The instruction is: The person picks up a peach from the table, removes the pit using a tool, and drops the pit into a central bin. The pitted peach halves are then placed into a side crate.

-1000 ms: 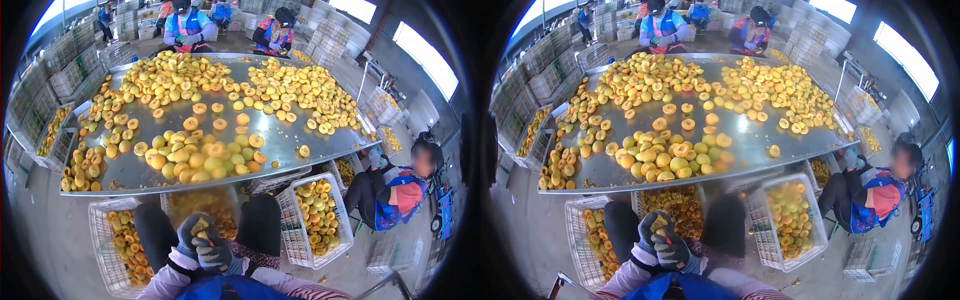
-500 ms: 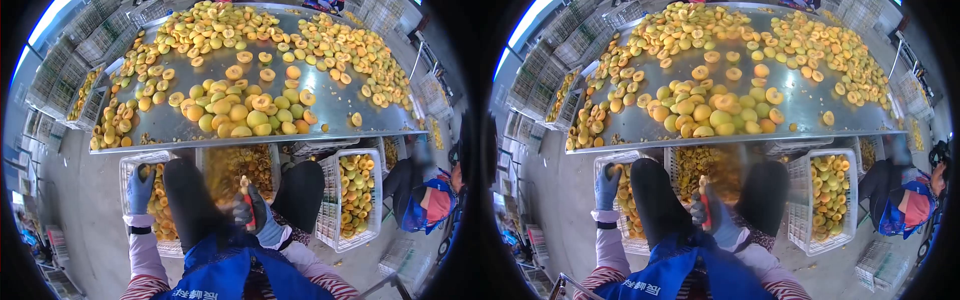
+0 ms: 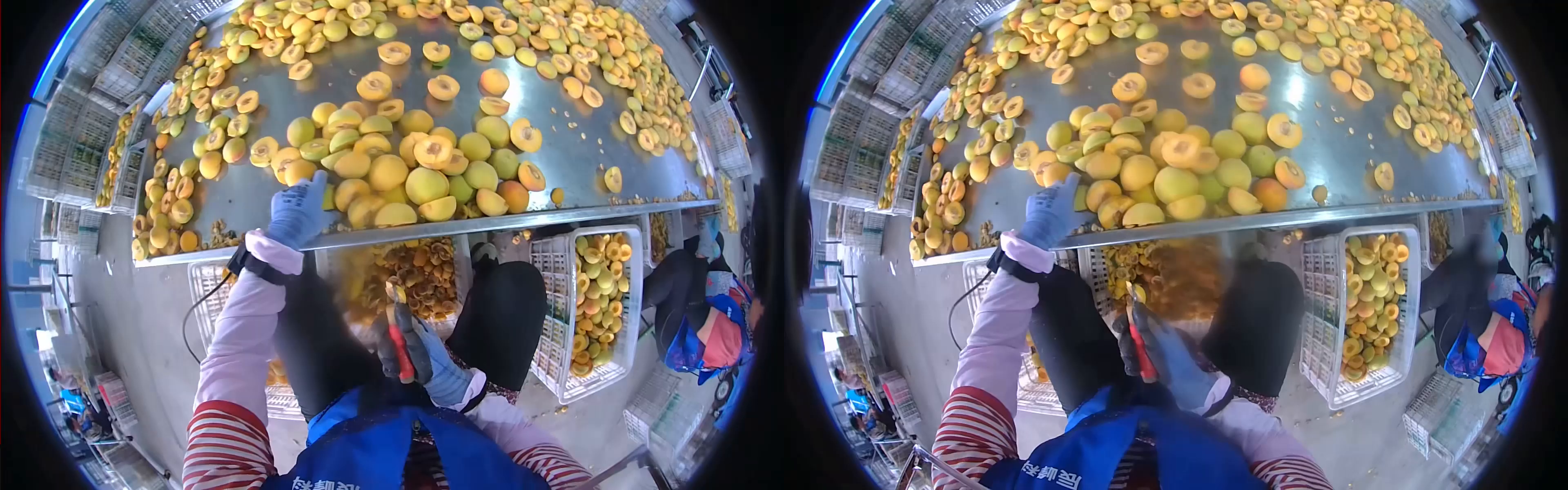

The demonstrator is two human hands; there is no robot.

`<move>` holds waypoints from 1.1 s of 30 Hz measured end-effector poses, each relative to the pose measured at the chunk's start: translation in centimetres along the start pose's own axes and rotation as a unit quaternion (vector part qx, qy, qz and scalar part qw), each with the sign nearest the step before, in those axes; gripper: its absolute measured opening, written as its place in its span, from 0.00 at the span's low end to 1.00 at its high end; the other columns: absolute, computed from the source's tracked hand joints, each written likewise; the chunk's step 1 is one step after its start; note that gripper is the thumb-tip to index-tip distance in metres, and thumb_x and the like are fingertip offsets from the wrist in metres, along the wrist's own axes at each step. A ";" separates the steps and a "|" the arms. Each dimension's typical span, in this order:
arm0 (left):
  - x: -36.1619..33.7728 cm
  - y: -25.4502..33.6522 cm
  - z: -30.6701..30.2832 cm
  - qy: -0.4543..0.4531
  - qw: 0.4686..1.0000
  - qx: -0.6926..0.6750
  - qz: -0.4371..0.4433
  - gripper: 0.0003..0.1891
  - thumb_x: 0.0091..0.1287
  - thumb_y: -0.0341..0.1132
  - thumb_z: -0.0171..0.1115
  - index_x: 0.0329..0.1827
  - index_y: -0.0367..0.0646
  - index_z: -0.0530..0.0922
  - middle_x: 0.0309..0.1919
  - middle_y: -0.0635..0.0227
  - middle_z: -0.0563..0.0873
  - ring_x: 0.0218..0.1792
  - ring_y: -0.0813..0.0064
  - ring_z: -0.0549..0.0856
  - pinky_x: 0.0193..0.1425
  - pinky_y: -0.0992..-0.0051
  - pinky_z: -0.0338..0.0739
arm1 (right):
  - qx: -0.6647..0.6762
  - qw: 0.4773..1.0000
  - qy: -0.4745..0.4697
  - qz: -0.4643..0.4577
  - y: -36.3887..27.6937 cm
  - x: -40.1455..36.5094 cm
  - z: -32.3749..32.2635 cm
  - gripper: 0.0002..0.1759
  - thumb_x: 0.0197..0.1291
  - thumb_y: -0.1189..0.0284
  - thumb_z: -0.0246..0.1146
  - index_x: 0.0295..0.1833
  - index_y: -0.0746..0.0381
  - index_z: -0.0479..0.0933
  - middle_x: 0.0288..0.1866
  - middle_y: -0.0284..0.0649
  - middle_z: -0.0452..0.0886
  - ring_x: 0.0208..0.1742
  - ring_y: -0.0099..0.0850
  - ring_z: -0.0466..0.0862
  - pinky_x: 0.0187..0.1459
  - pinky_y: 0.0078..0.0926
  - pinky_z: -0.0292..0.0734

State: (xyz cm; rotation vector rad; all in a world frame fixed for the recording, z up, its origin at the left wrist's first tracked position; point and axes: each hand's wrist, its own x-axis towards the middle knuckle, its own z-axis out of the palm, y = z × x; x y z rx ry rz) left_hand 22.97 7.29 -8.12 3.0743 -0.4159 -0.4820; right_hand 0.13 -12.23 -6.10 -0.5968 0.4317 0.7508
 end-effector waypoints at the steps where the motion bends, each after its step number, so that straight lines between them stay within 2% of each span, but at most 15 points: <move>1: -0.8 0.2 -0.7 0.012 1.000 -0.020 -0.004 0.30 0.55 0.46 0.67 0.59 0.47 0.67 0.44 0.53 0.83 0.48 0.54 0.83 0.48 0.60 0.77 | -0.001 1.000 -0.001 -0.015 -0.1 0.1 0.2 0.33 0.64 0.39 0.48 0.46 0.60 0.72 0.21 0.31 0.71 0.18 0.23 0.72 0.20 0.22 0.69; 4: -4.8 1.5 -1.9 0.091 0.986 -0.142 -0.005 0.33 0.53 0.43 0.68 0.60 0.40 0.67 0.46 0.54 0.82 0.46 0.57 0.84 0.48 0.61 0.78 | 0.024 0.999 -0.023 -0.014 -0.7 -0.3 0.3 0.31 0.66 0.41 0.47 0.45 0.62 0.71 0.19 0.33 0.70 0.18 0.24 0.72 0.19 0.23 0.69; 9: -13.5 5.9 -2.1 -0.030 0.548 -0.835 0.034 0.34 0.57 0.40 0.61 0.66 0.34 0.65 0.52 0.61 0.79 0.52 0.68 0.79 0.56 0.71 0.74 | -0.010 0.974 -0.219 -0.064 -2.0 -1.0 1.5 0.30 0.69 0.43 0.46 0.45 0.62 0.71 0.18 0.34 0.70 0.15 0.23 0.69 0.17 0.21 0.66; 10: -14.9 7.0 -2.3 -0.051 0.506 -0.861 0.005 0.33 0.58 0.40 0.59 0.66 0.33 0.65 0.52 0.60 0.79 0.51 0.70 0.80 0.55 0.74 0.75 | -0.028 0.995 -0.084 -0.047 -2.3 -0.8 2.8 0.27 0.69 0.44 0.47 0.44 0.59 0.72 0.18 0.34 0.70 0.13 0.24 0.69 0.15 0.21 0.65; 11: -15.1 7.9 -3.1 0.027 0.629 -0.774 0.060 0.33 0.58 0.40 0.59 0.65 0.32 0.65 0.51 0.59 0.79 0.50 0.70 0.81 0.49 0.77 0.77 | 0.013 0.999 0.006 -0.044 -1.0 0.9 1.7 0.25 0.69 0.45 0.48 0.44 0.58 0.72 0.19 0.33 0.71 0.15 0.24 0.71 0.15 0.22 0.66; 13: -15.9 7.2 -1.5 -0.049 0.432 -0.900 -0.026 0.33 0.58 0.41 0.61 0.65 0.33 0.65 0.51 0.59 0.79 0.49 0.70 0.81 0.46 0.77 0.79 | 0.192 0.979 -0.029 -0.065 0.8 2.4 -1.1 0.18 0.68 0.58 0.55 0.54 0.60 0.70 0.28 0.36 0.77 0.21 0.28 0.77 0.22 0.23 0.75; 15: -16.9 6.8 -1.8 -0.002 0.557 -0.830 0.020 0.33 0.59 0.44 0.62 0.64 0.33 0.66 0.51 0.59 0.80 0.48 0.71 0.81 0.46 0.77 0.79 | 0.092 0.982 -0.067 -0.152 1.5 1.1 -1.3 0.17 0.66 0.60 0.58 0.53 0.61 0.71 0.28 0.39 0.78 0.24 0.33 0.80 0.25 0.27 0.76; 17: -17.7 8.0 -2.3 0.017 0.536 -0.843 0.037 0.32 0.60 0.44 0.62 0.64 0.33 0.66 0.50 0.59 0.79 0.47 0.72 0.81 0.45 0.76 0.79 | -0.138 0.944 -0.024 -0.297 1.3 -0.6 0.4 0.16 0.65 0.63 0.59 0.51 0.62 0.72 0.29 0.44 0.79 0.26 0.39 0.81 0.28 0.30 0.76; 19: -18.4 9.2 -2.9 0.021 0.524 -0.851 0.020 0.30 0.62 0.44 0.61 0.62 0.35 0.67 0.49 0.60 0.79 0.46 0.72 0.80 0.44 0.75 0.78 | -0.475 0.748 0.099 -0.453 -0.1 -1.6 2.9 0.15 0.64 0.65 0.60 0.49 0.64 0.73 0.30 0.49 0.79 0.29 0.44 0.82 0.29 0.34 0.75; 21: -19.1 9.8 -3.1 0.017 0.517 -0.856 -0.015 0.26 0.65 0.43 0.60 0.61 0.37 0.69 0.47 0.61 0.79 0.45 0.72 0.79 0.44 0.73 0.77 | -0.524 0.738 0.106 -0.411 0.0 -1.8 3.0 0.15 0.63 0.66 0.60 0.48 0.66 0.73 0.32 0.53 0.79 0.32 0.46 0.82 0.31 0.38 0.75; 23: -18.6 9.2 -1.2 0.243 0.789 -0.548 0.135 0.17 0.70 0.38 0.55 0.57 0.38 0.72 0.44 0.64 0.79 0.42 0.73 0.78 0.44 0.73 0.75 | -0.544 0.730 0.104 -0.400 0.4 -2.2 3.0 0.18 0.64 0.63 0.58 0.52 0.65 0.72 0.34 0.47 0.81 0.30 0.39 0.82 0.32 0.35 0.77; 25: -19.0 9.8 -1.9 0.281 0.786 -0.525 0.166 0.16 0.71 0.37 0.54 0.56 0.37 0.72 0.44 0.64 0.79 0.42 0.74 0.78 0.46 0.74 0.74 | -0.186 0.954 0.038 -0.230 1.8 -2.2 2.0 0.18 0.66 0.58 0.56 0.48 0.62 0.73 0.29 0.42 0.79 0.23 0.34 0.79 0.24 0.30 0.73; 29: -20.5 11.0 -3.0 0.185 0.684 -0.703 0.056 0.17 0.71 0.38 0.55 0.57 0.36 0.72 0.45 0.64 0.80 0.44 0.76 0.78 0.48 0.76 0.74 | 0.275 0.953 -0.094 0.087 2.2 -0.1 -1.1 0.22 0.69 0.48 0.51 0.42 0.57 0.72 0.20 0.34 0.74 0.13 0.25 0.70 0.13 0.22 0.64; 32: -20.8 11.0 -3.5 0.186 0.730 -0.657 0.036 0.19 0.70 0.37 0.56 0.59 0.36 0.71 0.46 0.63 0.80 0.44 0.74 0.79 0.47 0.75 0.75 | 0.126 0.988 -0.090 -0.021 2.1 -2.1 0.4 0.20 0.68 0.51 0.54 0.41 0.58 0.73 0.20 0.33 0.73 0.15 0.26 0.73 0.15 0.21 0.68; 33: -20.3 10.5 -3.0 0.251 0.790 -0.541 0.142 0.19 0.67 0.34 0.58 0.59 0.35 0.69 0.45 0.59 0.80 0.42 0.69 0.80 0.45 0.72 0.76 | 0.049 0.995 -0.056 -0.064 2.0 -3.6 1.7 0.19 0.68 0.53 0.54 0.40 0.58 0.73 0.20 0.32 0.73 0.15 0.25 0.73 0.16 0.20 0.69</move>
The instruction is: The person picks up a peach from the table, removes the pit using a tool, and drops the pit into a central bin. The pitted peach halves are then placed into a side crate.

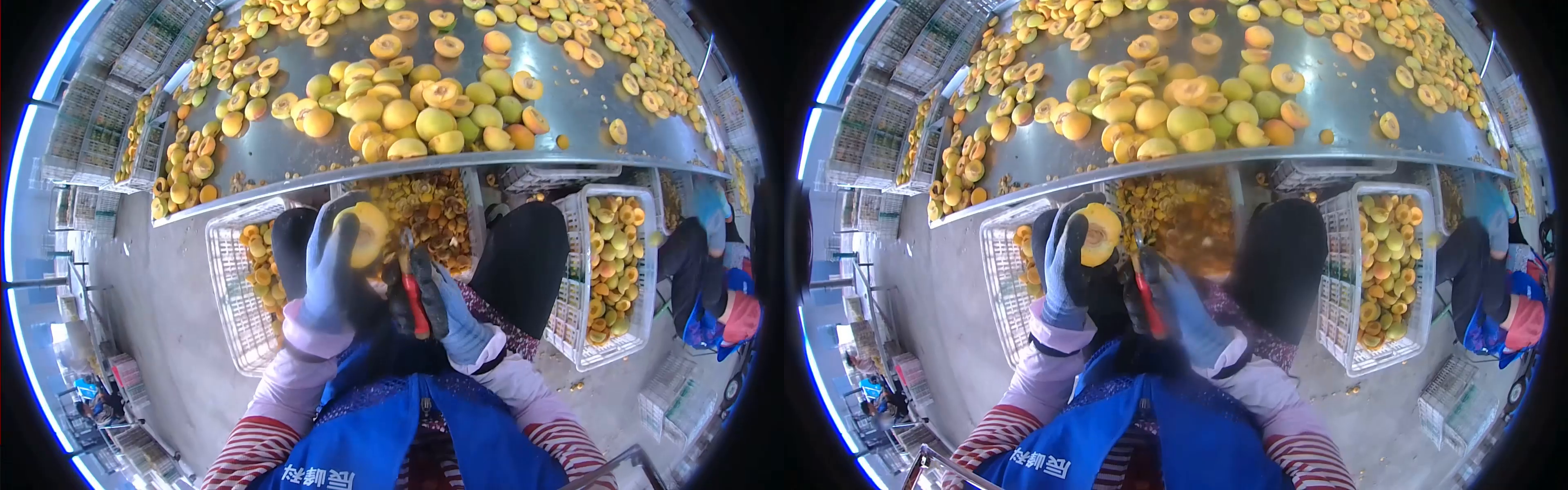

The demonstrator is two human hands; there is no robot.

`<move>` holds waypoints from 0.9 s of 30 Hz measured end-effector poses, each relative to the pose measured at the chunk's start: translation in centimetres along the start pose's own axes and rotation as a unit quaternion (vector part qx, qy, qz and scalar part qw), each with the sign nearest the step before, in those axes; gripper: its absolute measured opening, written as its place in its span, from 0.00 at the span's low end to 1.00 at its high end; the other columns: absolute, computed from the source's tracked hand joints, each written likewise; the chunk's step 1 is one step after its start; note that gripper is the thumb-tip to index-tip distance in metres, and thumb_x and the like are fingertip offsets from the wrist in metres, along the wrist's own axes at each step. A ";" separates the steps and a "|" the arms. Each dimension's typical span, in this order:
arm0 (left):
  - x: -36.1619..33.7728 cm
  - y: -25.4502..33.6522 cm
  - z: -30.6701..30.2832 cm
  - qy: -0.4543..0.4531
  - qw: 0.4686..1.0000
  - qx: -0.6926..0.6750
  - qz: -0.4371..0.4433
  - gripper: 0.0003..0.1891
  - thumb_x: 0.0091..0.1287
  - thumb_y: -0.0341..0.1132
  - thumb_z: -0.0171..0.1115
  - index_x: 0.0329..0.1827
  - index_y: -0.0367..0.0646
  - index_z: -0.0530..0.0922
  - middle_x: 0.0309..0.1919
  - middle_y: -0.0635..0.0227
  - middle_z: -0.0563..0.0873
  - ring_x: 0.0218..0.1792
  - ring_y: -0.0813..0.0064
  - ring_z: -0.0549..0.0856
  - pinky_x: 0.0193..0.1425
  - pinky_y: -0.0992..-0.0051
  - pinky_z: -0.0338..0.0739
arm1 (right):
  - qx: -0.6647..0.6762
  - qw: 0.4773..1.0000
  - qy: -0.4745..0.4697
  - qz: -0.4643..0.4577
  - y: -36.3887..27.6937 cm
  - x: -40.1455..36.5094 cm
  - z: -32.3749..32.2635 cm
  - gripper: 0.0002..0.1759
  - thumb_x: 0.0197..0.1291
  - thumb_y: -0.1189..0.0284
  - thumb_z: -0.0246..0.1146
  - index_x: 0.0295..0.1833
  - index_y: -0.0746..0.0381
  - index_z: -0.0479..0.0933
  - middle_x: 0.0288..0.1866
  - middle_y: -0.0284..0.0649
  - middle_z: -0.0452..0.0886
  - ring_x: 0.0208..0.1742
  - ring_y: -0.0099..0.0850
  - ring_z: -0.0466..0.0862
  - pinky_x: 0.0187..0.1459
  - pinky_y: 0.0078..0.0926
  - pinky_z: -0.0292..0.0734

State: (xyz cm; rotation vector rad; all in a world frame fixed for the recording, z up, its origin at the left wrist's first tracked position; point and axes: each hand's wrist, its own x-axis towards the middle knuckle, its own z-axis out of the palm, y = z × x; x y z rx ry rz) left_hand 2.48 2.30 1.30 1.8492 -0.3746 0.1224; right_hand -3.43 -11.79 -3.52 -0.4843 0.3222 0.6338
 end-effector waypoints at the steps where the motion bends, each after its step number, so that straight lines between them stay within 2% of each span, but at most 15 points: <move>1: 0.2 -0.8 -0.2 -0.005 0.979 0.128 0.159 0.21 0.65 0.31 0.60 0.59 0.34 0.68 0.45 0.55 0.80 0.41 0.63 0.80 0.42 0.69 0.77 | 0.003 0.996 -0.049 -0.081 0.6 0.1 -0.6 0.16 0.66 0.58 0.57 0.39 0.61 0.73 0.20 0.35 0.74 0.19 0.27 0.76 0.19 0.25 0.71; 2: 0.3 -1.6 -0.4 0.022 0.928 0.222 0.299 0.22 0.62 0.28 0.61 0.58 0.33 0.66 0.44 0.52 0.79 0.40 0.58 0.81 0.40 0.66 0.78 | -0.166 0.970 -0.009 -0.179 0.4 0.0 -0.5 0.14 0.66 0.60 0.58 0.40 0.62 0.73 0.21 0.38 0.75 0.20 0.30 0.78 0.21 0.27 0.72; 3: 0.3 -0.4 0.2 0.023 0.929 0.218 0.298 0.23 0.60 0.26 0.62 0.58 0.32 0.65 0.44 0.49 0.79 0.39 0.55 0.81 0.39 0.65 0.79 | -0.327 0.905 0.034 -0.269 0.1 -0.4 0.3 0.13 0.65 0.63 0.58 0.41 0.63 0.73 0.22 0.40 0.76 0.22 0.34 0.79 0.23 0.30 0.73; 5: 0.3 -0.2 0.3 0.005 0.935 0.231 0.269 0.20 0.60 0.27 0.62 0.54 0.31 0.67 0.44 0.48 0.79 0.38 0.54 0.81 0.38 0.64 0.79 | -0.580 0.733 0.086 -0.345 -0.6 -0.4 0.6 0.13 0.61 0.68 0.61 0.44 0.67 0.72 0.28 0.50 0.80 0.28 0.47 0.82 0.30 0.37 0.76; 8: -0.2 -0.2 0.7 -0.009 0.965 0.183 0.186 0.14 0.60 0.26 0.61 0.47 0.30 0.70 0.43 0.46 0.79 0.37 0.54 0.81 0.38 0.65 0.79 | -0.610 0.696 0.115 -0.362 -0.3 -0.8 0.5 0.15 0.58 0.68 0.63 0.44 0.67 0.72 0.31 0.53 0.80 0.30 0.52 0.81 0.31 0.40 0.76; 11: -1.0 -0.7 1.2 -0.011 0.988 0.101 0.117 0.08 0.62 0.22 0.56 0.42 0.28 0.71 0.43 0.46 0.79 0.38 0.56 0.82 0.38 0.66 0.79 | -0.649 0.678 0.119 -0.324 0.2 -0.8 -0.3 0.24 0.55 0.67 0.66 0.53 0.71 0.71 0.34 0.54 0.81 0.34 0.51 0.82 0.36 0.41 0.78; 12: -1.0 -0.4 1.2 -0.005 0.977 0.139 0.164 0.07 0.62 0.21 0.55 0.42 0.28 0.71 0.43 0.46 0.79 0.38 0.56 0.81 0.38 0.67 0.79 | -0.665 0.674 0.116 -0.301 0.6 -0.6 -0.8 0.26 0.54 0.67 0.67 0.54 0.71 0.71 0.35 0.55 0.81 0.35 0.51 0.82 0.38 0.41 0.78; 14: -0.7 0.5 1.5 0.002 0.943 0.211 0.257 0.06 0.62 0.19 0.53 0.41 0.26 0.71 0.44 0.46 0.79 0.39 0.57 0.81 0.38 0.68 0.79 | -0.645 0.703 0.093 -0.284 1.5 -0.2 -1.9 0.29 0.54 0.68 0.66 0.58 0.73 0.69 0.40 0.56 0.80 0.39 0.51 0.82 0.40 0.41 0.78; 18: -0.6 1.3 1.6 0.012 0.942 0.243 0.233 0.08 0.60 0.19 0.55 0.42 0.24 0.69 0.45 0.44 0.78 0.41 0.56 0.82 0.38 0.69 0.79 | -0.526 0.779 0.093 -0.330 3.9 0.2 -2.0 0.29 0.56 0.68 0.66 0.59 0.73 0.67 0.48 0.53 0.78 0.41 0.46 0.82 0.40 0.38 0.78; 20: -0.7 0.5 2.2 0.037 0.929 0.261 0.261 0.10 0.62 0.20 0.55 0.45 0.25 0.70 0.46 0.45 0.78 0.42 0.58 0.82 0.40 0.70 0.79 | -0.271 0.940 0.007 -0.207 3.6 0.5 -3.7 0.28 0.57 0.67 0.65 0.60 0.69 0.66 0.49 0.49 0.78 0.40 0.40 0.82 0.39 0.35 0.78; 22: -1.1 0.7 2.2 0.012 0.993 0.072 0.093 0.17 0.66 0.24 0.54 0.57 0.28 0.70 0.50 0.50 0.79 0.46 0.67 0.81 0.47 0.74 0.78 | -0.008 0.988 -0.090 -0.122 1.5 -0.2 -3.0 0.21 0.61 0.67 0.63 0.57 0.64 0.70 0.46 0.41 0.79 0.40 0.28 0.81 0.36 0.28 0.78; 24: -0.6 -0.9 2.2 -0.054 0.985 -0.160 -0.042 0.22 0.68 0.31 0.56 0.64 0.32 0.68 0.52 0.58 0.79 0.47 0.76 0.79 0.50 0.78 0.76 | -0.080 0.989 -0.033 -0.116 -0.7 -1.0 -1.2 0.17 0.64 0.68 0.60 0.56 0.62 0.71 0.41 0.35 0.79 0.37 0.21 0.80 0.33 0.21 0.76; 25: 0.3 0.3 1.1 -0.128 0.957 -0.190 -0.178 0.24 0.68 0.33 0.58 0.65 0.34 0.68 0.49 0.63 0.80 0.47 0.79 0.78 0.49 0.79 0.75 | -0.220 0.955 -0.009 -0.198 -0.8 -1.1 -1.1 0.15 0.66 0.68 0.59 0.55 0.62 0.71 0.38 0.33 0.78 0.35 0.20 0.79 0.32 0.20 0.74; 26: 0.8 -0.1 0.8 -0.126 0.930 -0.258 -0.228 0.20 0.68 0.32 0.57 0.61 0.35 0.71 0.45 0.69 0.80 0.43 0.81 0.79 0.46 0.81 0.75 | -0.357 0.892 0.011 -0.276 -0.9 -0.6 -0.9 0.13 0.67 0.68 0.57 0.53 0.62 0.72 0.35 0.31 0.77 0.32 0.19 0.78 0.30 0.18 0.73; 27: 0.8 -0.8 0.9 -0.122 0.941 -0.212 -0.235 0.18 0.69 0.34 0.57 0.58 0.33 0.73 0.45 0.67 0.82 0.44 0.79 0.80 0.49 0.79 0.74 | -0.482 0.804 0.026 -0.347 -0.8 -0.2 -0.7 0.12 0.68 0.68 0.56 0.52 0.62 0.72 0.32 0.29 0.76 0.30 0.17 0.76 0.29 0.16 0.71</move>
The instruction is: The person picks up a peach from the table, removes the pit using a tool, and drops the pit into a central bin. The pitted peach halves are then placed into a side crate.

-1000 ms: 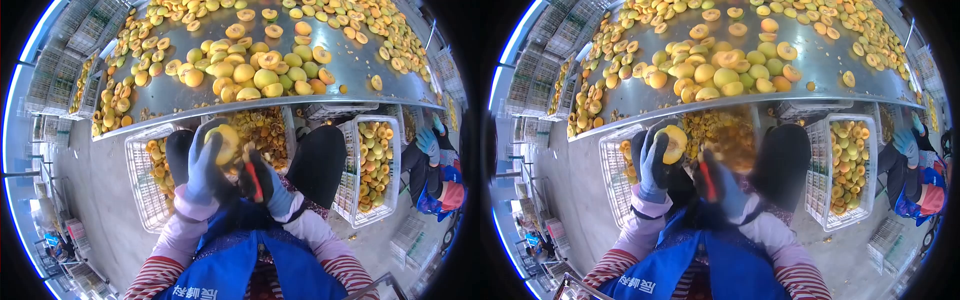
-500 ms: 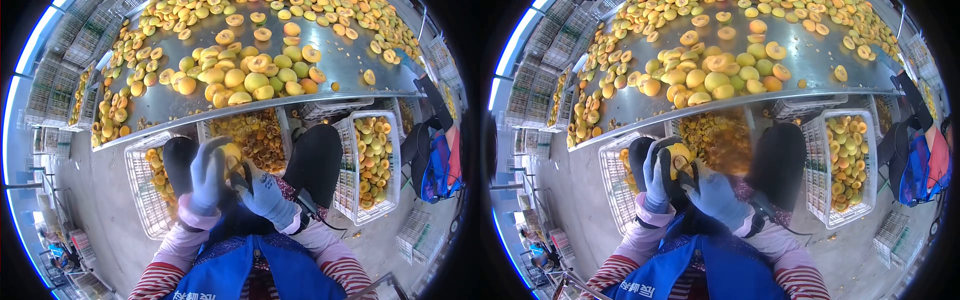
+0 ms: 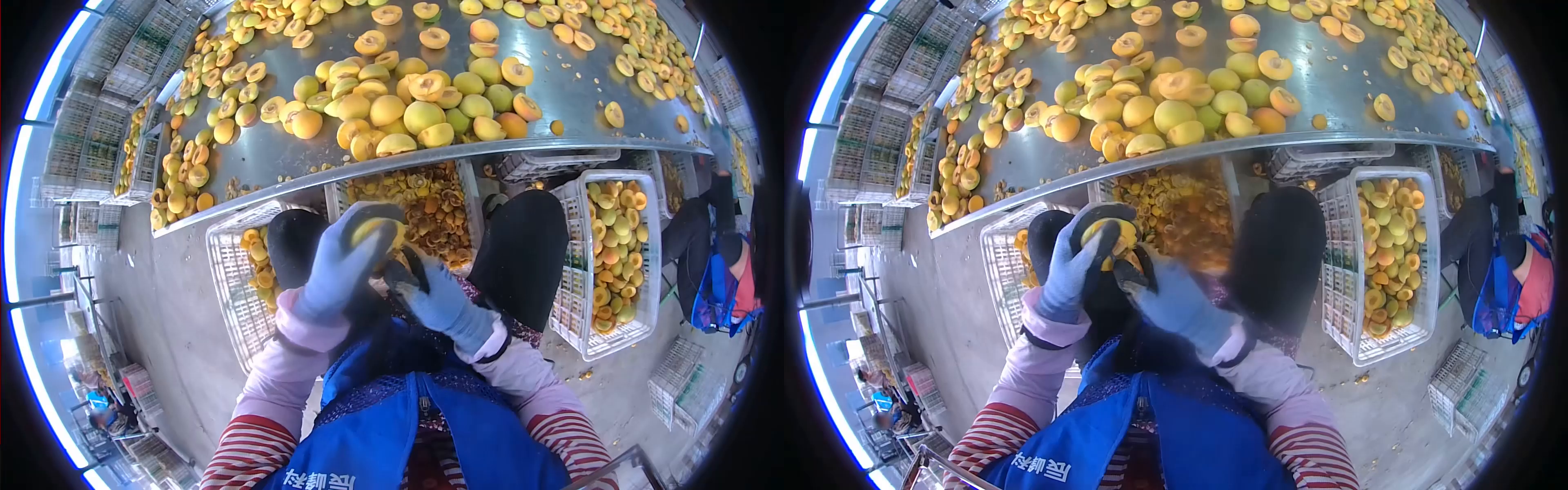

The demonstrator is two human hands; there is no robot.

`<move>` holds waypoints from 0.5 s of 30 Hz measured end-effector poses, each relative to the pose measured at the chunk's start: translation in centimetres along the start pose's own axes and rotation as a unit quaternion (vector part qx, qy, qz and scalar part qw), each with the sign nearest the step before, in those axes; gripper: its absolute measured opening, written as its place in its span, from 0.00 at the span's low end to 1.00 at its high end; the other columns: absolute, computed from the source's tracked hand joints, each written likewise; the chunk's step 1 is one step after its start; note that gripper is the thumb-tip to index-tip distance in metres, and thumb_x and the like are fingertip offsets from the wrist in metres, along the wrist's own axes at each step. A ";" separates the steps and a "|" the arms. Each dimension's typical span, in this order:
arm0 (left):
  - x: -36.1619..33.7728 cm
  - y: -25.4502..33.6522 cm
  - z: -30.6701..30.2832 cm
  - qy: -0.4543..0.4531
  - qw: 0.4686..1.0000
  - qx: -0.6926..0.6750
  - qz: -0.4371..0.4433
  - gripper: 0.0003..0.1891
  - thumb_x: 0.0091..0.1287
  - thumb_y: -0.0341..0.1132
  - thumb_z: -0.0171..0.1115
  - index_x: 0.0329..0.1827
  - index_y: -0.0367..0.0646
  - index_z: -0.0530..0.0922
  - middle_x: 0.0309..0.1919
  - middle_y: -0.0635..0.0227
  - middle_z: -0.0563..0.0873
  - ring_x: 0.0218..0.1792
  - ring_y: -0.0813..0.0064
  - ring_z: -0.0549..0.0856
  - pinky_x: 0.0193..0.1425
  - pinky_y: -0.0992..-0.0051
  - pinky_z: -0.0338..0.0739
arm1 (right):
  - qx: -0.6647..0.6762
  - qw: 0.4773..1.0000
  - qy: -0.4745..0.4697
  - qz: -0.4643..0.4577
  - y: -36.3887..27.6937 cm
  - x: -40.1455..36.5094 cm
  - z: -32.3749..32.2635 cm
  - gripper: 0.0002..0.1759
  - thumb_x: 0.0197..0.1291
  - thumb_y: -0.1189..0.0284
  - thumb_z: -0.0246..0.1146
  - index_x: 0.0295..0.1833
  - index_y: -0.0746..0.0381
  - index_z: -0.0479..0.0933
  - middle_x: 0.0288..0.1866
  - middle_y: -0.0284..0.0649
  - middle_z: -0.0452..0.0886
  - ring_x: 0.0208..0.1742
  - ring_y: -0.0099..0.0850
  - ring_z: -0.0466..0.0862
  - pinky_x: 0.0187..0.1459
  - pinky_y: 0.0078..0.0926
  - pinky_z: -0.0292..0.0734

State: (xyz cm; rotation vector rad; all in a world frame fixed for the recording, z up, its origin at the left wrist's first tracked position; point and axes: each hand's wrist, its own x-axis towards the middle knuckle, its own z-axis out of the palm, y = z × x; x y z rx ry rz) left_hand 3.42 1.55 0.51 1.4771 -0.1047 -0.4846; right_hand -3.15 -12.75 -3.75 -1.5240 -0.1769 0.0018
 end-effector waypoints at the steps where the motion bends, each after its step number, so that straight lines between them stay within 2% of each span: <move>1: 0.0 -0.9 -0.3 0.017 0.999 0.045 -0.015 0.17 0.70 0.36 0.56 0.54 0.31 0.75 0.44 0.65 0.83 0.45 0.77 0.80 0.52 0.78 0.74 | 0.064 0.998 0.014 0.021 0.6 -0.3 1.0 0.12 0.69 0.67 0.56 0.52 0.62 0.72 0.31 0.29 0.76 0.28 0.17 0.76 0.28 0.16 0.70; 3: 0.1 -2.1 -0.1 0.040 0.992 0.100 0.067 0.14 0.70 0.34 0.56 0.50 0.31 0.77 0.41 0.66 0.84 0.41 0.78 0.81 0.50 0.79 0.74 | 0.184 0.980 0.047 0.060 1.9 -1.2 2.6 0.11 0.69 0.66 0.55 0.50 0.62 0.72 0.28 0.29 0.74 0.25 0.17 0.74 0.26 0.15 0.68; 4: 0.3 -2.5 0.2 0.048 0.985 0.124 0.109 0.12 0.69 0.33 0.56 0.48 0.31 0.78 0.39 0.66 0.84 0.40 0.79 0.81 0.49 0.79 0.74 | 0.258 0.953 0.016 0.156 1.8 -1.6 2.1 0.11 0.70 0.65 0.55 0.48 0.61 0.72 0.27 0.30 0.74 0.22 0.18 0.73 0.23 0.17 0.67; 5: 0.3 -2.8 0.5 0.063 0.983 0.128 0.114 0.11 0.68 0.31 0.57 0.47 0.32 0.79 0.38 0.65 0.84 0.39 0.78 0.81 0.47 0.79 0.75 | 0.323 0.911 -0.001 0.255 1.5 -1.9 1.6 0.11 0.70 0.64 0.54 0.46 0.61 0.72 0.26 0.31 0.74 0.20 0.20 0.73 0.20 0.18 0.67; 7: 0.1 -3.2 0.9 0.098 0.978 0.134 0.126 0.09 0.65 0.27 0.58 0.45 0.32 0.79 0.37 0.61 0.85 0.37 0.77 0.82 0.45 0.80 0.76 | 0.374 0.878 -0.018 0.299 1.1 -1.9 1.1 0.12 0.70 0.62 0.54 0.44 0.61 0.71 0.24 0.31 0.73 0.17 0.21 0.72 0.17 0.19 0.65; 8: 0.0 -3.2 1.1 0.097 0.967 0.167 0.165 0.09 0.65 0.27 0.59 0.46 0.32 0.79 0.36 0.60 0.85 0.38 0.77 0.82 0.45 0.80 0.76 | 0.394 0.863 -0.019 0.315 0.9 -2.0 1.1 0.12 0.71 0.61 0.53 0.44 0.60 0.71 0.24 0.31 0.73 0.15 0.21 0.71 0.15 0.19 0.65; 11: -0.1 -3.3 1.1 0.094 0.960 0.199 0.171 0.10 0.65 0.27 0.59 0.47 0.32 0.79 0.37 0.61 0.85 0.38 0.79 0.82 0.45 0.79 0.76 | 0.405 0.859 0.008 0.314 0.6 -2.3 1.7 0.14 0.71 0.60 0.52 0.41 0.60 0.70 0.21 0.30 0.72 0.13 0.21 0.69 0.13 0.19 0.63; 14: -0.2 -2.8 0.6 0.049 0.982 0.176 0.056 0.11 0.67 0.30 0.59 0.49 0.33 0.78 0.37 0.66 0.85 0.37 0.80 0.81 0.42 0.80 0.76 | 0.357 0.880 -0.002 0.314 1.1 -2.3 1.4 0.14 0.71 0.59 0.53 0.40 0.59 0.71 0.21 0.29 0.71 0.13 0.20 0.69 0.13 0.19 0.63; 15: -0.4 -2.7 0.4 0.030 0.992 0.119 0.015 0.11 0.67 0.31 0.59 0.49 0.34 0.78 0.37 0.67 0.84 0.36 0.80 0.81 0.41 0.81 0.76 | 0.334 0.884 -0.007 0.327 0.8 -2.2 1.2 0.14 0.71 0.59 0.53 0.40 0.59 0.71 0.21 0.30 0.72 0.13 0.20 0.69 0.13 0.19 0.63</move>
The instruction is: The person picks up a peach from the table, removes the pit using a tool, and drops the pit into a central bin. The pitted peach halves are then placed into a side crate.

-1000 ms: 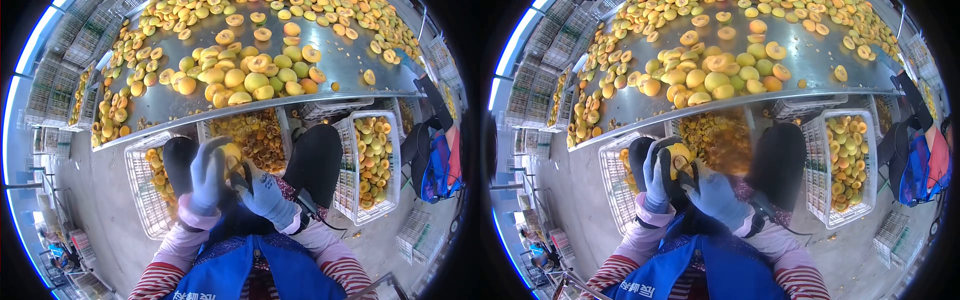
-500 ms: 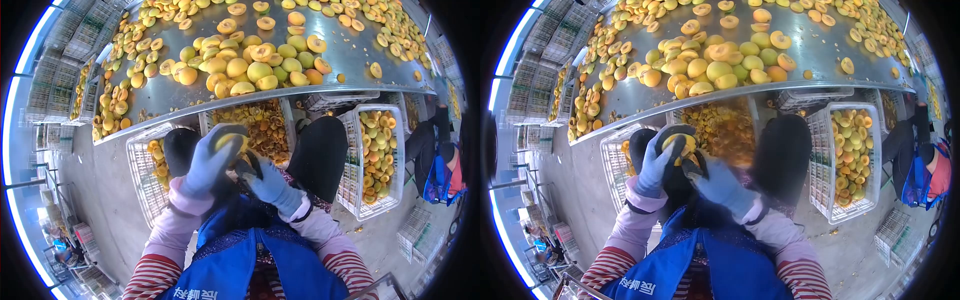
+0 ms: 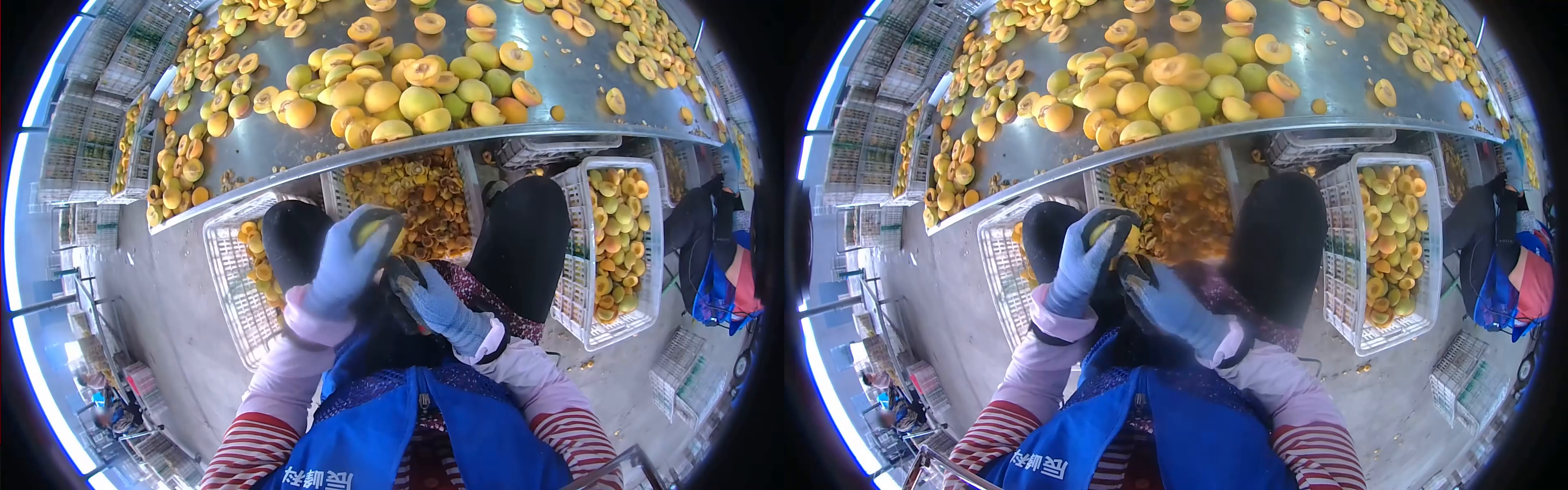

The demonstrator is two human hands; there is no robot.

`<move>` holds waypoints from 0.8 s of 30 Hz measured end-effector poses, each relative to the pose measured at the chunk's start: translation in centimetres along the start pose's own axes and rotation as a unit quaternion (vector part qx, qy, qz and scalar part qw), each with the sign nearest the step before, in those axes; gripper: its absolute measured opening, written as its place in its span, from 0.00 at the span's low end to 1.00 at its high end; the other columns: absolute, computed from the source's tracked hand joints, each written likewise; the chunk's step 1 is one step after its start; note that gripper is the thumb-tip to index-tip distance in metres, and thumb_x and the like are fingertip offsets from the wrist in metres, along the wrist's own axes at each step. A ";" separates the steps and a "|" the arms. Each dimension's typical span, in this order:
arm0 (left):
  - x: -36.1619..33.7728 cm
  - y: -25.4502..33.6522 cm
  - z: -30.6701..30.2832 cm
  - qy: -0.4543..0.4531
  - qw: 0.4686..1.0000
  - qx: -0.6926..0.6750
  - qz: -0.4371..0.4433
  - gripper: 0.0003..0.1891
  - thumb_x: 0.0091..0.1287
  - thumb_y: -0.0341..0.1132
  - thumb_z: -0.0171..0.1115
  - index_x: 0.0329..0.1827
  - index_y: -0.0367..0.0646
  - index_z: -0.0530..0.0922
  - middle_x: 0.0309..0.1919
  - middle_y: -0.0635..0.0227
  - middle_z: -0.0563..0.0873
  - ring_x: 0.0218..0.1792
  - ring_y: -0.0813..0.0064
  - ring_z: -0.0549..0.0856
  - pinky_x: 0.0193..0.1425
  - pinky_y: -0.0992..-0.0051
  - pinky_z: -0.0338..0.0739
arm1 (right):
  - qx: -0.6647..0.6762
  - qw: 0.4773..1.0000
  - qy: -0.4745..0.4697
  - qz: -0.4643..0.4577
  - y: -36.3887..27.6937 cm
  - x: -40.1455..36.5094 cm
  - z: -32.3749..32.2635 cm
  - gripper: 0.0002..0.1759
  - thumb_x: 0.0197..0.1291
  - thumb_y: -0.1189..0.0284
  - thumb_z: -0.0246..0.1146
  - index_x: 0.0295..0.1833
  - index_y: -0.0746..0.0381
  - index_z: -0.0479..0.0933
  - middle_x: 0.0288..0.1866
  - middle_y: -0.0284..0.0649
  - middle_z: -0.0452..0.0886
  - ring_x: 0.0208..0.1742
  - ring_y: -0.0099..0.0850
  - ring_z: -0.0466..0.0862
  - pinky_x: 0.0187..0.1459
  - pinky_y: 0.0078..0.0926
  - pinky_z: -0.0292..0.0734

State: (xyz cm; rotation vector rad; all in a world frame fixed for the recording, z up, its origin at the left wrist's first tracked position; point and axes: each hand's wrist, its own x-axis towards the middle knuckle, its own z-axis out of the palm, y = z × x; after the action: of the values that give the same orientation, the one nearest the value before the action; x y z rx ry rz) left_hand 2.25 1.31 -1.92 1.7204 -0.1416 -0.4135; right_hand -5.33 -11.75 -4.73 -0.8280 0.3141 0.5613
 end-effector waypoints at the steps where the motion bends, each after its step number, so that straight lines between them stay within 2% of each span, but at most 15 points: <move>1: 0.0 0.3 -0.4 -0.023 0.997 -0.055 -0.040 0.12 0.67 0.32 0.59 0.50 0.35 0.77 0.37 0.68 0.83 0.35 0.81 0.81 0.40 0.81 0.75 | -0.024 1.000 0.006 0.012 -0.3 -0.1 0.2 0.14 0.71 0.59 0.53 0.40 0.59 0.72 0.22 0.30 0.72 0.13 0.20 0.69 0.13 0.19 0.63; 3: -0.4 2.1 -0.2 -0.042 0.981 -0.172 -0.083 0.12 0.69 0.34 0.58 0.50 0.37 0.77 0.38 0.72 0.81 0.35 0.84 0.78 0.37 0.85 0.73 | 0.029 0.999 0.017 -0.002 -0.4 -0.3 0.7 0.14 0.71 0.58 0.53 0.41 0.58 0.72 0.22 0.29 0.73 0.14 0.19 0.70 0.14 0.18 0.63; 4: -0.5 1.9 -0.3 -0.038 0.983 -0.162 -0.081 0.12 0.69 0.34 0.57 0.50 0.37 0.77 0.38 0.72 0.81 0.36 0.84 0.78 0.37 0.85 0.73 | 0.055 0.998 0.021 -0.009 -0.4 -0.3 0.9 0.14 0.71 0.57 0.53 0.41 0.57 0.73 0.23 0.28 0.73 0.14 0.19 0.70 0.14 0.17 0.63; 6: -0.4 1.0 -0.4 -0.031 0.987 -0.141 -0.076 0.12 0.70 0.34 0.57 0.50 0.36 0.77 0.38 0.71 0.81 0.37 0.85 0.77 0.39 0.85 0.72 | 0.085 0.995 -0.030 0.043 0.8 0.2 -1.0 0.16 0.69 0.67 0.54 0.57 0.62 0.66 0.41 0.39 0.75 0.31 0.25 0.76 0.27 0.20 0.72; 8: -0.6 0.0 0.5 0.013 0.992 -0.125 -0.027 0.12 0.70 0.34 0.56 0.48 0.35 0.78 0.38 0.70 0.82 0.39 0.84 0.77 0.43 0.83 0.72 | -0.057 0.997 -0.034 -0.045 1.9 0.5 -1.8 0.22 0.67 0.72 0.56 0.65 0.65 0.63 0.50 0.45 0.76 0.41 0.29 0.79 0.36 0.21 0.76; 9: -0.7 -0.2 0.9 0.037 0.992 -0.117 -0.001 0.12 0.70 0.34 0.56 0.48 0.35 0.78 0.38 0.69 0.82 0.39 0.83 0.77 0.44 0.82 0.72 | -0.211 0.965 -0.012 -0.156 2.1 0.5 -1.1 0.22 0.66 0.73 0.57 0.64 0.66 0.63 0.50 0.45 0.76 0.42 0.29 0.79 0.38 0.20 0.76; 10: -0.8 -0.3 1.2 0.061 0.992 -0.109 0.026 0.11 0.70 0.34 0.56 0.47 0.35 0.79 0.38 0.69 0.82 0.39 0.83 0.77 0.45 0.82 0.72 | -0.356 0.897 0.009 -0.262 2.0 0.4 -0.5 0.23 0.65 0.74 0.58 0.64 0.66 0.64 0.50 0.44 0.76 0.44 0.30 0.78 0.40 0.20 0.75; 11: -0.9 -0.6 1.5 0.083 0.990 -0.106 0.036 0.11 0.70 0.34 0.56 0.45 0.34 0.79 0.37 0.69 0.83 0.39 0.82 0.78 0.45 0.81 0.72 | -0.498 0.834 0.054 -0.232 1.2 -0.6 -0.3 0.23 0.63 0.76 0.60 0.62 0.67 0.65 0.49 0.43 0.75 0.48 0.31 0.77 0.45 0.20 0.73; 14: -1.1 -0.8 1.5 0.077 0.993 -0.094 0.000 0.11 0.69 0.33 0.56 0.46 0.33 0.79 0.37 0.68 0.83 0.39 0.82 0.78 0.46 0.81 0.72 | -0.517 0.793 0.066 -0.314 4.0 0.1 -1.8 0.22 0.65 0.74 0.59 0.62 0.67 0.65 0.45 0.41 0.75 0.44 0.31 0.78 0.42 0.19 0.73; 16: -1.3 -0.4 1.4 0.071 0.994 -0.077 -0.022 0.11 0.69 0.32 0.56 0.46 0.33 0.79 0.37 0.67 0.83 0.38 0.82 0.78 0.44 0.81 0.72 | -0.283 0.941 0.054 -0.175 3.7 -0.3 -1.3 0.18 0.66 0.68 0.58 0.58 0.64 0.66 0.37 0.40 0.75 0.33 0.30 0.77 0.33 0.20 0.73; 17: -1.5 -0.2 1.3 0.069 0.995 -0.068 -0.033 0.11 0.69 0.32 0.56 0.46 0.33 0.79 0.37 0.67 0.83 0.37 0.82 0.78 0.43 0.81 0.73 | -0.154 0.982 0.045 -0.097 3.3 -0.5 -0.9 0.17 0.67 0.66 0.58 0.56 0.63 0.67 0.33 0.39 0.75 0.28 0.29 0.77 0.28 0.20 0.72; 19: -1.6 -0.2 1.2 0.071 0.996 -0.050 0.017 0.10 0.68 0.30 0.57 0.46 0.32 0.79 0.38 0.66 0.83 0.37 0.82 0.79 0.42 0.80 0.74 | 0.033 0.998 -0.053 0.014 1.4 -0.8 -0.5 0.16 0.68 0.60 0.57 0.51 0.60 0.68 0.26 0.37 0.72 0.18 0.27 0.71 0.19 0.21 0.65; 20: -1.8 -0.3 1.3 0.071 0.996 -0.041 0.039 0.10 0.68 0.29 0.57 0.47 0.32 0.79 0.38 0.66 0.83 0.37 0.82 0.79 0.41 0.80 0.75 | 0.127 0.984 -0.099 0.071 0.8 -1.2 -0.3 0.16 0.68 0.57 0.56 0.48 0.58 0.68 0.22 0.36 0.71 0.13 0.26 0.67 0.14 0.21 0.62; 21: -1.8 -0.5 1.3 0.067 0.996 -0.036 0.049 0.10 0.67 0.28 0.57 0.47 0.32 0.79 0.38 0.65 0.84 0.37 0.81 0.80 0.41 0.79 0.75 | 0.113 0.986 -0.098 0.070 0.6 -1.3 0.1 0.18 0.68 0.52 0.54 0.43 0.56 0.66 0.17 0.34 0.66 0.09 0.23 0.60 0.10 0.20 0.53; 24: -1.5 -0.9 1.1 0.048 0.995 -0.007 0.093 0.11 0.63 0.26 0.57 0.47 0.31 0.79 0.38 0.62 0.85 0.37 0.78 0.82 0.42 0.78 0.77 | 0.147 0.977 -0.122 0.095 0.5 -1.5 -0.1 0.19 0.67 0.50 0.55 0.44 0.56 0.67 0.18 0.33 0.65 0.10 0.22 0.60 0.11 0.19 0.55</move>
State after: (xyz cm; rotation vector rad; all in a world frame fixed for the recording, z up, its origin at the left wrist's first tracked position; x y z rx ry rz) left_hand 0.38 0.92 -2.68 1.6919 -0.2264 -0.1950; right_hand -6.85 -12.07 -4.40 -0.4402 0.2449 0.7668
